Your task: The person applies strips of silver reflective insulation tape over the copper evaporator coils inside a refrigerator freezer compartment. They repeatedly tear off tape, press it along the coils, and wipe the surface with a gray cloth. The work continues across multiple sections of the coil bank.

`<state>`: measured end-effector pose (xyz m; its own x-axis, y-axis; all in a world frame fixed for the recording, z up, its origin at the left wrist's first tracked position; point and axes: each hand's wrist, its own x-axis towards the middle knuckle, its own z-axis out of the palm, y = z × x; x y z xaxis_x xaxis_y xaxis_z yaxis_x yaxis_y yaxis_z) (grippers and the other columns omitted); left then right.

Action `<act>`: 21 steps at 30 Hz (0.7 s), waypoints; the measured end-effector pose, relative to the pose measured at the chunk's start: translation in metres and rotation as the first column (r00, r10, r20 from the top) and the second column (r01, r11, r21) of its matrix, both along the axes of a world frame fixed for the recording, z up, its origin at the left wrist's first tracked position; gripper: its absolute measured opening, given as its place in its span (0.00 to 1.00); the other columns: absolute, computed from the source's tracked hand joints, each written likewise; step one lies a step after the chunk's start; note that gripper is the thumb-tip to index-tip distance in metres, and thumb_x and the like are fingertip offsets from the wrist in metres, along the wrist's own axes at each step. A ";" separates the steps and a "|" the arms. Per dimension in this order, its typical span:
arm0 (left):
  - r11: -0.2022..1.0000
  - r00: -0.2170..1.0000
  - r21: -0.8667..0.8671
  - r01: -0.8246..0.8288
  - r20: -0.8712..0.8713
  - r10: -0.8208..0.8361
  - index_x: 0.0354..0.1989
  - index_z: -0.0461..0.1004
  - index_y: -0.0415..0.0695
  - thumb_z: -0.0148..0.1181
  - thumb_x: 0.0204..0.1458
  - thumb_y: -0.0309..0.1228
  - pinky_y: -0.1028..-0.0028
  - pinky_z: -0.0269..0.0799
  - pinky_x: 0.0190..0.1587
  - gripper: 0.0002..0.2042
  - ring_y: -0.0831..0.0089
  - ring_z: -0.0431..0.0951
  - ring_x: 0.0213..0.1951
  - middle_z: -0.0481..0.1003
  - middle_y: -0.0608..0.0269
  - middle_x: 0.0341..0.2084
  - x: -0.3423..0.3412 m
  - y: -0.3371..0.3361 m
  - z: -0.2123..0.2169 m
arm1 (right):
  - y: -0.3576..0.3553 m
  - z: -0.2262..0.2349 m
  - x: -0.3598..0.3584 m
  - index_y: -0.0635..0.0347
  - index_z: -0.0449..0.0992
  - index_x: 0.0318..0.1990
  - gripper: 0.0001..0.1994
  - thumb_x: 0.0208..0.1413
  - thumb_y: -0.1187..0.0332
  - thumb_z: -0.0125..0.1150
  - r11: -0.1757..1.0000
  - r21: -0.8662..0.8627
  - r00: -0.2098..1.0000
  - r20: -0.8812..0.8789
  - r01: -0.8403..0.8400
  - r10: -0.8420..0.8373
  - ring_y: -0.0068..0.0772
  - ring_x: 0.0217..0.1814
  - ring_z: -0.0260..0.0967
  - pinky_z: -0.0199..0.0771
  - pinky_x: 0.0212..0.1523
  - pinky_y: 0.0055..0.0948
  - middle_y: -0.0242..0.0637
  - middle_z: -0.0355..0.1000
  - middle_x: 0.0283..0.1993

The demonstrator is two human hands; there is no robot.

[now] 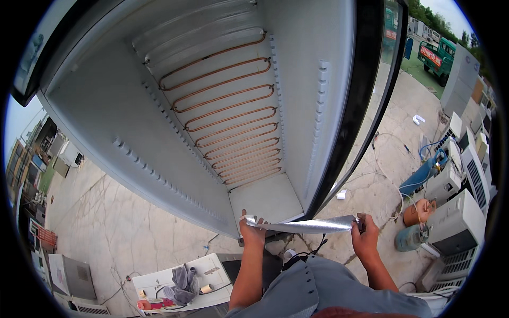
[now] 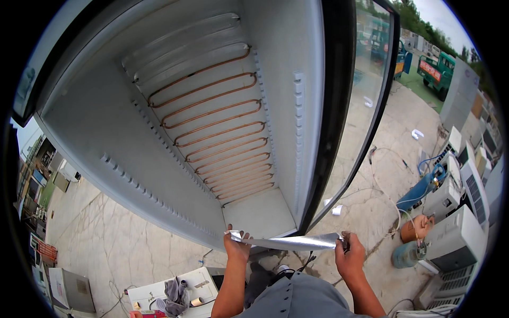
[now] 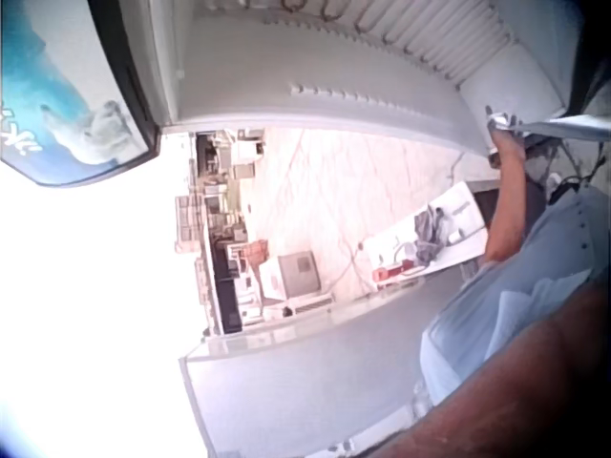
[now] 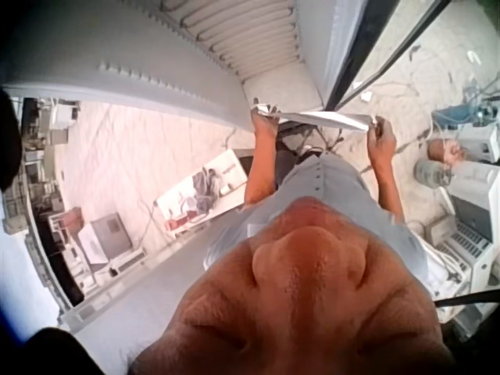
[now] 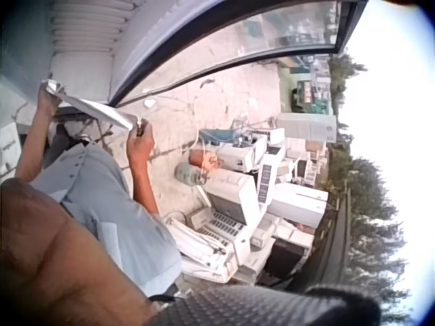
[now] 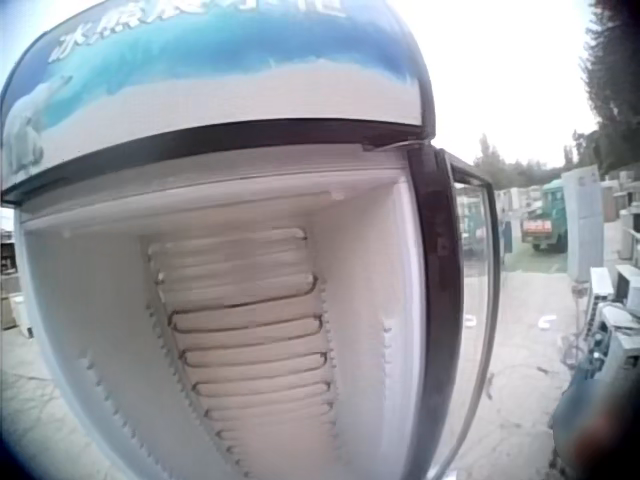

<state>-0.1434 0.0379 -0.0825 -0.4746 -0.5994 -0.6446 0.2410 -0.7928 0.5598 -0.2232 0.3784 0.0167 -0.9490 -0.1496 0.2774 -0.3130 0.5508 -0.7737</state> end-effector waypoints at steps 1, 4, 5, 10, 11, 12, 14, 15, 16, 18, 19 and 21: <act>0.999 0.998 -0.034 -0.016 -0.053 0.014 0.73 0.61 0.59 0.40 0.67 0.47 0.53 0.64 0.63 0.26 0.56 0.68 0.59 0.65 0.58 0.54 0.002 -0.006 -0.014 | -0.002 0.004 0.001 0.69 0.75 0.48 0.11 0.59 0.78 0.65 1.000 0.006 1.000 -0.029 0.001 -0.001 0.24 0.32 0.75 0.74 0.32 0.26 0.42 0.79 0.34; 0.991 0.974 -0.077 -0.109 -0.208 0.091 0.70 0.66 0.59 0.44 0.67 0.47 0.64 0.68 0.47 0.24 0.70 0.67 0.42 0.67 0.66 0.41 -0.005 -0.022 -0.031 | -0.008 0.011 -0.002 0.69 0.76 0.48 0.13 0.57 0.77 0.67 0.999 -0.014 0.996 -0.087 0.035 -0.036 0.28 0.30 0.76 0.75 0.32 0.28 0.44 0.79 0.34; 0.989 0.959 -0.061 -0.132 -0.261 0.112 0.70 0.66 0.57 0.46 0.67 0.45 0.64 0.69 0.47 0.24 0.69 0.68 0.41 0.67 0.65 0.39 -0.010 -0.025 -0.029 | -0.010 0.013 -0.003 0.68 0.76 0.48 0.13 0.56 0.76 0.68 0.998 -0.028 0.993 -0.101 0.052 -0.054 0.29 0.29 0.75 0.75 0.32 0.29 0.44 0.79 0.33; 0.982 0.900 0.024 -0.187 -0.397 0.181 0.71 0.61 0.50 0.55 0.61 0.30 0.63 0.71 0.46 0.28 0.68 0.69 0.34 0.67 0.62 0.33 -0.031 -0.030 0.055 | -0.020 0.028 -0.007 0.68 0.77 0.45 0.09 0.58 0.77 0.67 0.984 -0.158 0.991 -0.088 0.081 -0.096 0.25 0.29 0.75 0.74 0.30 0.25 0.41 0.79 0.33; 0.985 0.887 -0.005 -0.174 -0.435 0.155 0.71 0.61 0.50 0.52 0.60 0.27 0.63 0.72 0.46 0.28 0.67 0.69 0.35 0.67 0.61 0.32 -0.036 -0.033 0.069 | -0.021 0.029 -0.008 0.68 0.77 0.45 0.08 0.58 0.78 0.66 0.982 -0.168 0.989 -0.103 0.085 -0.104 0.24 0.29 0.74 0.74 0.29 0.25 0.40 0.79 0.33; 0.987 0.874 -0.035 -0.158 -0.470 0.123 0.70 0.61 0.50 0.50 0.59 0.25 0.63 0.73 0.46 0.28 0.67 0.69 0.35 0.67 0.59 0.32 -0.041 -0.036 0.081 | -0.023 0.031 -0.008 0.68 0.78 0.43 0.06 0.59 0.77 0.65 0.975 -0.195 0.985 -0.118 0.102 -0.126 0.23 0.29 0.73 0.73 0.29 0.24 0.39 0.78 0.32; 0.990 0.820 -0.070 -0.124 -0.569 0.063 0.68 0.62 0.50 0.47 0.54 0.19 0.62 0.74 0.47 0.29 0.66 0.70 0.36 0.67 0.59 0.32 -0.055 -0.047 0.099 | -0.030 0.033 -0.010 0.68 0.77 0.43 0.06 0.60 0.77 0.64 0.951 -0.282 0.976 -0.138 0.126 -0.170 0.21 0.29 0.72 0.72 0.30 0.23 0.37 0.78 0.32; 0.988 0.798 -0.089 -0.123 -0.600 0.045 0.67 0.62 0.50 0.47 0.55 0.19 0.62 0.74 0.47 0.29 0.66 0.70 0.36 0.67 0.59 0.33 -0.061 -0.052 0.113 | -0.034 0.033 -0.011 0.68 0.77 0.43 0.05 0.61 0.77 0.64 0.937 -0.323 0.971 -0.146 0.135 -0.190 0.20 0.29 0.72 0.72 0.30 0.22 0.36 0.77 0.32; 0.987 0.777 -0.106 -0.117 -0.630 0.024 0.67 0.62 0.50 0.48 0.55 0.20 0.61 0.74 0.48 0.28 0.65 0.70 0.36 0.68 0.59 0.33 -0.067 -0.054 0.132 | -0.038 0.033 -0.011 0.68 0.77 0.42 0.04 0.63 0.76 0.63 0.913 -0.384 0.969 -0.136 0.140 -0.205 0.17 0.30 0.70 0.70 0.31 0.20 0.32 0.75 0.32; 0.980 0.718 -0.177 -0.094 -0.694 -0.057 0.66 0.61 0.51 0.50 0.57 0.23 0.60 0.74 0.50 0.26 0.64 0.73 0.40 0.71 0.57 0.36 -0.080 -0.067 0.152 | -0.047 0.041 -0.011 0.68 0.77 0.42 0.05 0.64 0.75 0.63 0.880 -0.444 0.954 -0.150 0.170 -0.261 0.16 0.30 0.69 0.70 0.31 0.20 0.31 0.74 0.33; 0.975 0.697 -0.208 -0.072 -0.710 -0.100 0.67 0.60 0.52 0.51 0.58 0.26 0.59 0.73 0.52 0.26 0.63 0.73 0.42 0.72 0.56 0.39 -0.088 -0.073 0.164 | -0.052 0.046 -0.010 0.68 0.76 0.42 0.05 0.64 0.75 0.63 0.860 -0.475 0.943 -0.156 0.189 -0.294 0.16 0.30 0.68 0.69 0.31 0.20 0.30 0.73 0.33; 0.962 0.648 -0.271 -0.037 -0.740 -0.184 0.70 0.59 0.54 0.54 0.60 0.32 0.58 0.72 0.56 0.28 0.62 0.74 0.46 0.73 0.54 0.46 -0.098 -0.081 0.196 | -0.062 0.057 -0.009 0.67 0.76 0.42 0.05 0.65 0.74 0.63 0.837 -0.507 0.908 -0.223 0.204 -0.356 0.16 0.32 0.68 0.69 0.33 0.20 0.30 0.73 0.34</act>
